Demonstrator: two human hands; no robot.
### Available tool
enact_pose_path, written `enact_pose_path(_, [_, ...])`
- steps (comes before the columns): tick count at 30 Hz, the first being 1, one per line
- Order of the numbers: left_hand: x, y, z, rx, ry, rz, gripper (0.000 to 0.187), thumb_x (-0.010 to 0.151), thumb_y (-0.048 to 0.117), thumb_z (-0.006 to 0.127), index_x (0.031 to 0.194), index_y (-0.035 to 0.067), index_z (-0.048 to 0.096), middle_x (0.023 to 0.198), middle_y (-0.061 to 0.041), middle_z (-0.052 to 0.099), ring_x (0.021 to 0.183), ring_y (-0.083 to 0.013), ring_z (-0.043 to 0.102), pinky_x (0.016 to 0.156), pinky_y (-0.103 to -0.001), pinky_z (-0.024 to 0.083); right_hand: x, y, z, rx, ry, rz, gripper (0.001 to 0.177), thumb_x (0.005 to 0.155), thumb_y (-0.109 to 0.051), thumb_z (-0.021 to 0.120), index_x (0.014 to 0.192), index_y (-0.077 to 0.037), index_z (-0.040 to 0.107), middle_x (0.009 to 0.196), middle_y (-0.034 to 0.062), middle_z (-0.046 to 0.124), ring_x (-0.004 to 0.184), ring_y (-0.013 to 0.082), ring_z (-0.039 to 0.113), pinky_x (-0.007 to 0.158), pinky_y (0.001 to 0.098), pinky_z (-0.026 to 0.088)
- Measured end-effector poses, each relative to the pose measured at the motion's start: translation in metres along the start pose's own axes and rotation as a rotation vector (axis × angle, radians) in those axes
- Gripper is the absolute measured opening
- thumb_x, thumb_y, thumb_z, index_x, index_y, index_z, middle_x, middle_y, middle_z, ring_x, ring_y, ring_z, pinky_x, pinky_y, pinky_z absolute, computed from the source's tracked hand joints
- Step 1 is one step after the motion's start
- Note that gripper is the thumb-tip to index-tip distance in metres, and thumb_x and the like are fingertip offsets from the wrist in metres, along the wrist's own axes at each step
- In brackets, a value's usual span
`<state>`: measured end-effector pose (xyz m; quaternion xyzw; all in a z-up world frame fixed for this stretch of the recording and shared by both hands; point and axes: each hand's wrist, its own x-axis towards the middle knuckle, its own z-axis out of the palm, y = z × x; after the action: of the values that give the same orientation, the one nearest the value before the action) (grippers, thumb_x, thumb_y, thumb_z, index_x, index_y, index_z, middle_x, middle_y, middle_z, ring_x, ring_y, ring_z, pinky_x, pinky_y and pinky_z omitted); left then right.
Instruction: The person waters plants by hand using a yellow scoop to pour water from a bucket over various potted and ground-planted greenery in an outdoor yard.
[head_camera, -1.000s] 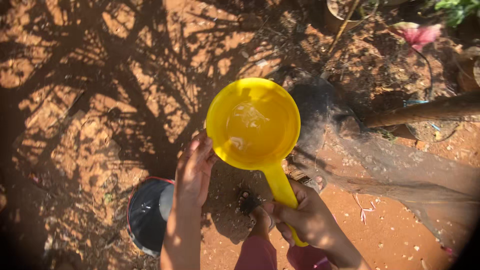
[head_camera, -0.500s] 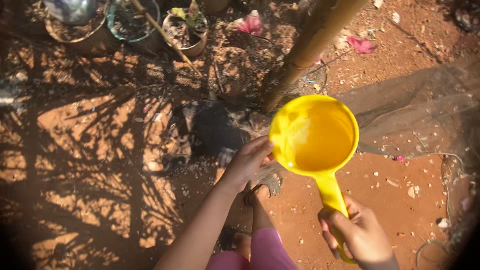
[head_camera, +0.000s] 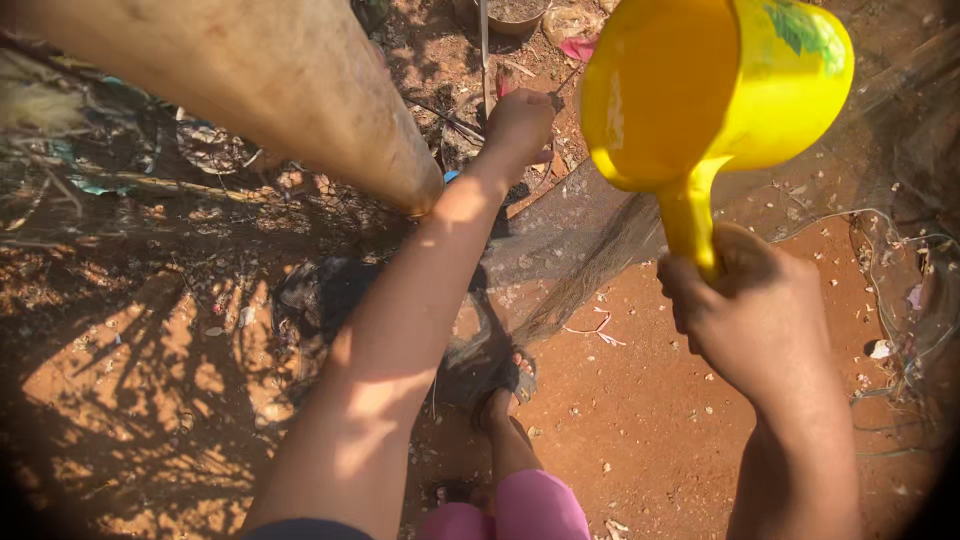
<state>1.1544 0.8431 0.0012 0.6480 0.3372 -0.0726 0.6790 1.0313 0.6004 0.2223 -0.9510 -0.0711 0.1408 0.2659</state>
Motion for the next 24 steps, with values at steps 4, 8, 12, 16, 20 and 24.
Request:
enact_pose_path(4, [0.057,0.023,0.012,0.036,0.085,0.016,0.015,0.087,0.011,0.062,0.101,0.005,0.06,0.096,-0.006,0.065,0.076,-0.0162,0.07,0.052,-0.032,0.064,0.049,-0.001,0.003,-0.06,0.063,-0.257,0.019,0.093,-0.023,0.072,0.097,-0.004,0.07,0.074,0.0134,0.067,0.061,0.0252,0.064,0.06,0.039,0.051])
enact_pose_path(8, [0.082,0.021,0.007,-0.206,0.026,-0.028,0.017,0.097,0.02,0.056,0.101,0.005,0.063,0.083,-0.008,0.066,0.06,-0.014,0.064,0.047,-0.028,0.056,0.075,-0.008,0.004,0.046,-0.075,0.003,0.02,0.095,-0.027,0.07,0.095,-0.007,0.07,0.072,0.0125,0.066,0.061,0.0294,0.068,0.059,0.042,0.054])
enact_pose_path(12, [0.092,0.018,-0.01,-0.226,-0.014,-0.052,0.028,0.102,0.028,0.056,0.103,0.0,0.06,0.072,-0.007,0.057,0.047,-0.0107,0.041,0.037,-0.024,0.038,0.094,-0.01,0.007,-0.069,0.019,-0.242,0.024,0.093,-0.027,0.076,0.096,-0.004,0.07,0.073,0.0155,0.067,0.062,0.0285,0.066,0.062,0.0415,0.052])
enact_pose_path(16, [0.092,0.017,-0.008,-0.308,0.062,-0.085,0.026,0.104,0.025,0.052,0.108,0.0,0.059,0.074,-0.005,0.055,0.051,-0.0093,0.047,0.041,-0.023,0.048,0.099,-0.012,0.01,-0.015,0.043,-0.359,0.023,0.094,-0.024,0.076,0.096,-0.003,0.069,0.073,0.0137,0.067,0.063,0.0265,0.066,0.063,0.0395,0.053])
enact_pose_path(20, [0.083,0.029,-0.006,-0.325,0.003,-0.093,0.026,0.102,0.024,0.047,0.104,0.0,0.059,0.071,-0.006,0.058,0.051,-0.0119,0.055,0.043,-0.027,0.054,0.1,-0.022,0.012,-0.08,0.084,-0.413,0.016,0.094,-0.017,0.074,0.097,-0.002,0.07,0.07,0.0141,0.065,0.059,0.0261,0.064,0.062,0.0387,0.053])
enact_pose_path(24, [0.086,0.024,-0.006,-0.335,-0.019,0.037,0.023,0.102,0.02,0.051,0.1,-0.002,0.058,0.067,-0.006,0.053,0.049,-0.0138,0.046,0.044,-0.032,0.043,0.091,-0.027,0.008,0.087,0.077,-0.29,0.017,0.097,-0.015,0.073,0.09,0.0,0.069,0.069,0.012,0.065,0.058,0.0216,0.063,0.056,0.0368,0.051])
